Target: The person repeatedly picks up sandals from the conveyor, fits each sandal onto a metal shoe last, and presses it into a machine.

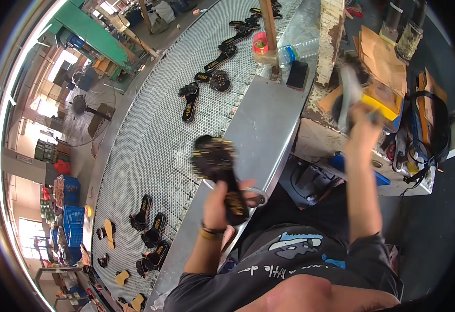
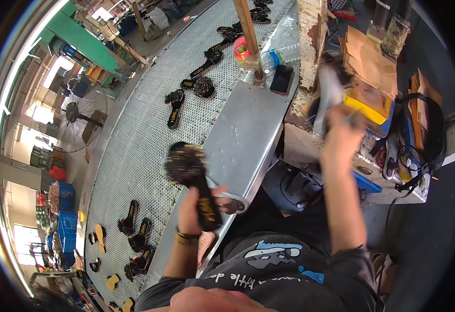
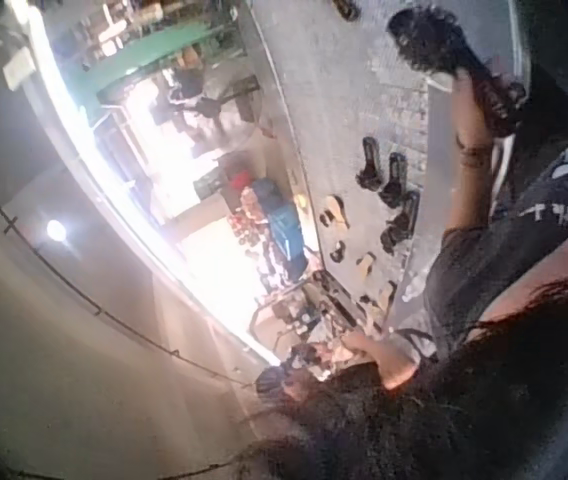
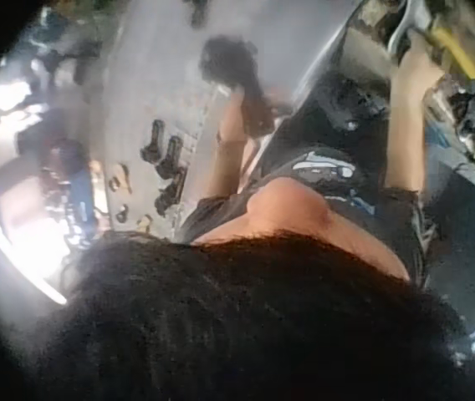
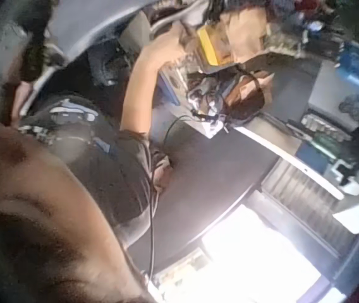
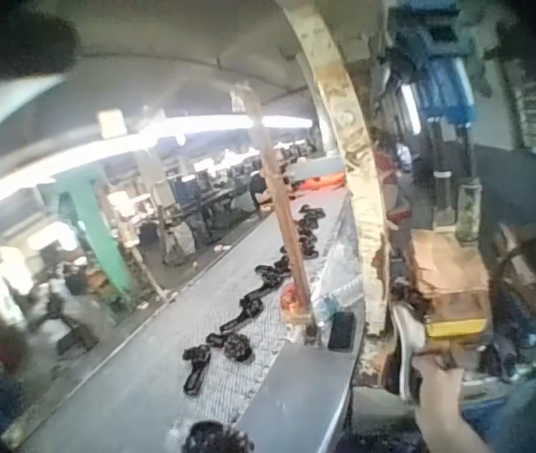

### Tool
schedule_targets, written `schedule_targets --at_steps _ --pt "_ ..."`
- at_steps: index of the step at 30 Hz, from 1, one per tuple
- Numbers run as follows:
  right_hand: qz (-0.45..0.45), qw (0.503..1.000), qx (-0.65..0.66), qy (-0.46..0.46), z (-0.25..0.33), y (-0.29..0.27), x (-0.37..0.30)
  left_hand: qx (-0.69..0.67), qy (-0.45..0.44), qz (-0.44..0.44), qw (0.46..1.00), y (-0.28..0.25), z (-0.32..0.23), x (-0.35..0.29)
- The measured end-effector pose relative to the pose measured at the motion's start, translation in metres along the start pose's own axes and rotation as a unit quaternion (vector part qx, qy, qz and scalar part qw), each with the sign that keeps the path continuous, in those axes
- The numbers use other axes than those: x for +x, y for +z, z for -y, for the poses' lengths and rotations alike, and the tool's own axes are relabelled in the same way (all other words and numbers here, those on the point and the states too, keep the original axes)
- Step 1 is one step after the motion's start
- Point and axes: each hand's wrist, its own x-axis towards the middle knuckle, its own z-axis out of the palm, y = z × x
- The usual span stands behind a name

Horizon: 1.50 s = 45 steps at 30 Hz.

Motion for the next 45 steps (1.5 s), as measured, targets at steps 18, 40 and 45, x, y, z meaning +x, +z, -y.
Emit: schedule_targets --at_steps 18,40,45 --pt "0.487 0.869 -0.063 -0.063 -0.033 -0.029 -0.206 0.173 0.137 -0.101 0.97 0.05 0.067 0.004" --pt "-0.052 0.665 -0.734 -0.127 0.028 -0.068 0.15 0.615 0.151 0.422 0.649 0.084 0.135 0.034" --pt "-0.051 0.659 -0.736 -0.147 0.031 -0.062 0.178 0.61 0.103 0.408 0.672 0.064 0.144 0.034"
